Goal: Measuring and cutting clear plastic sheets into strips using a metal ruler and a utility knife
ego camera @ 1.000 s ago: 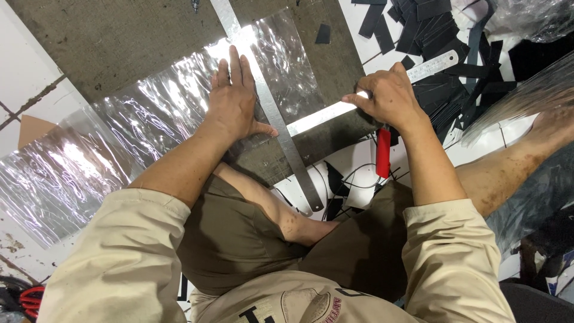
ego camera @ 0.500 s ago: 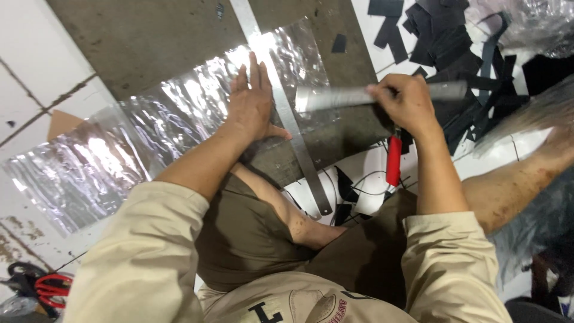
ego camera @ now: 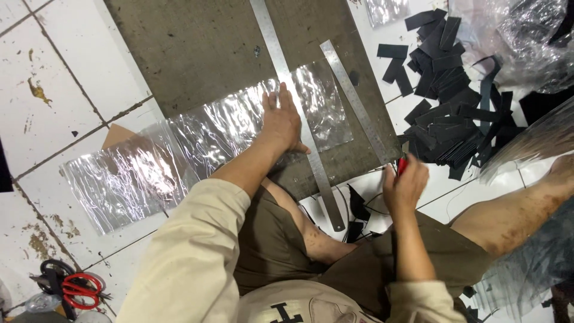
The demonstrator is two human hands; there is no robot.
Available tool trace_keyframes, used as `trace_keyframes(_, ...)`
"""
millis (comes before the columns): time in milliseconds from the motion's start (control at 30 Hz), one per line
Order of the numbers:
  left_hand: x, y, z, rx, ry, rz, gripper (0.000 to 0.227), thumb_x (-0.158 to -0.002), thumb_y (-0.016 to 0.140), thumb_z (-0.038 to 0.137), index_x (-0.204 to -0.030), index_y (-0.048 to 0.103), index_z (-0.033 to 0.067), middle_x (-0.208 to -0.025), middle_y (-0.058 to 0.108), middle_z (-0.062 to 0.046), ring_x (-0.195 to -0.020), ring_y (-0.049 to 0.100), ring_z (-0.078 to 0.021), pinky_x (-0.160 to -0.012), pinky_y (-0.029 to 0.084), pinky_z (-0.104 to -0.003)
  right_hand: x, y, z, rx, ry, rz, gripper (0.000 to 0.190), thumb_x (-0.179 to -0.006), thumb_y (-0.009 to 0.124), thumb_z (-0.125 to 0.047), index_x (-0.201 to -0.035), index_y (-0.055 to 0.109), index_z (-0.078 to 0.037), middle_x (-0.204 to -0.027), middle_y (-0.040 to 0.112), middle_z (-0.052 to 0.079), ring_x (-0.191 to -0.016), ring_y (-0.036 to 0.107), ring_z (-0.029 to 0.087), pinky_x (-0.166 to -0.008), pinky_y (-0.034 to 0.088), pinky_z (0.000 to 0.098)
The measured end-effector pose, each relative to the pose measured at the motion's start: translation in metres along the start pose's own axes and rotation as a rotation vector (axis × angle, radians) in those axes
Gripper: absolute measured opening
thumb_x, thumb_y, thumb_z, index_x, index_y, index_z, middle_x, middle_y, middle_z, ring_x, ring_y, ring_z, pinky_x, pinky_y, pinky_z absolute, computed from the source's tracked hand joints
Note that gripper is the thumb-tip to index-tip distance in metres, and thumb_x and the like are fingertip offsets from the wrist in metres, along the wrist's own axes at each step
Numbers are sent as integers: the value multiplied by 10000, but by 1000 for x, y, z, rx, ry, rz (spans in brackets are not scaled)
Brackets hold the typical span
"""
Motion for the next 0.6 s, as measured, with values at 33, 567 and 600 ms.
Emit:
trace_keyframes(33, -4, 4, -2, 3, -3, 2, 1377, -621, 898, 638, -1544, 210, -119, -1640, 124, -329, -1492, 207, -508, -1233, 15, -603, 10, -6, -2, -1, -4, 0, 608, -883, 829, -197, -1373, 539, 14, -1142, 506, 228, -1122, 529, 442, -1010, 398, 510)
trace_keyframes(567, -7, 8, -2, -49, 16, 37, 1342, -671, 852, 652, -1527, 211, -159, -1625, 134, -357, -1491, 163, -541, -1188, -102, -676, -21, -45, -94, -458, 372, -336, 420, -1084, 481, -144, -1494, 431, -72, -822, 691, 261, -651, 689, 411, -607, 527, 487)
trace_keyframes(600, -9, 8, -2, -68, 18, 38, 1359, -666, 850, 664, -1530, 201, -160, -1627, 125, -357, -1491, 164, -539, -1190, -110, -676, -43, -48, -128, -511, 314, -409, 481, -1052, 503, -148, -1528, 439, -107, -696, 689, 222, -572, 681, 361, -562, 520, 441)
Point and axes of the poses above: each hand's wrist, its own x-axis away from the middle knuckle, its own y-axis out of the palm, z = x × y, the point moved 7 cm from there along -x, towards the middle knuckle
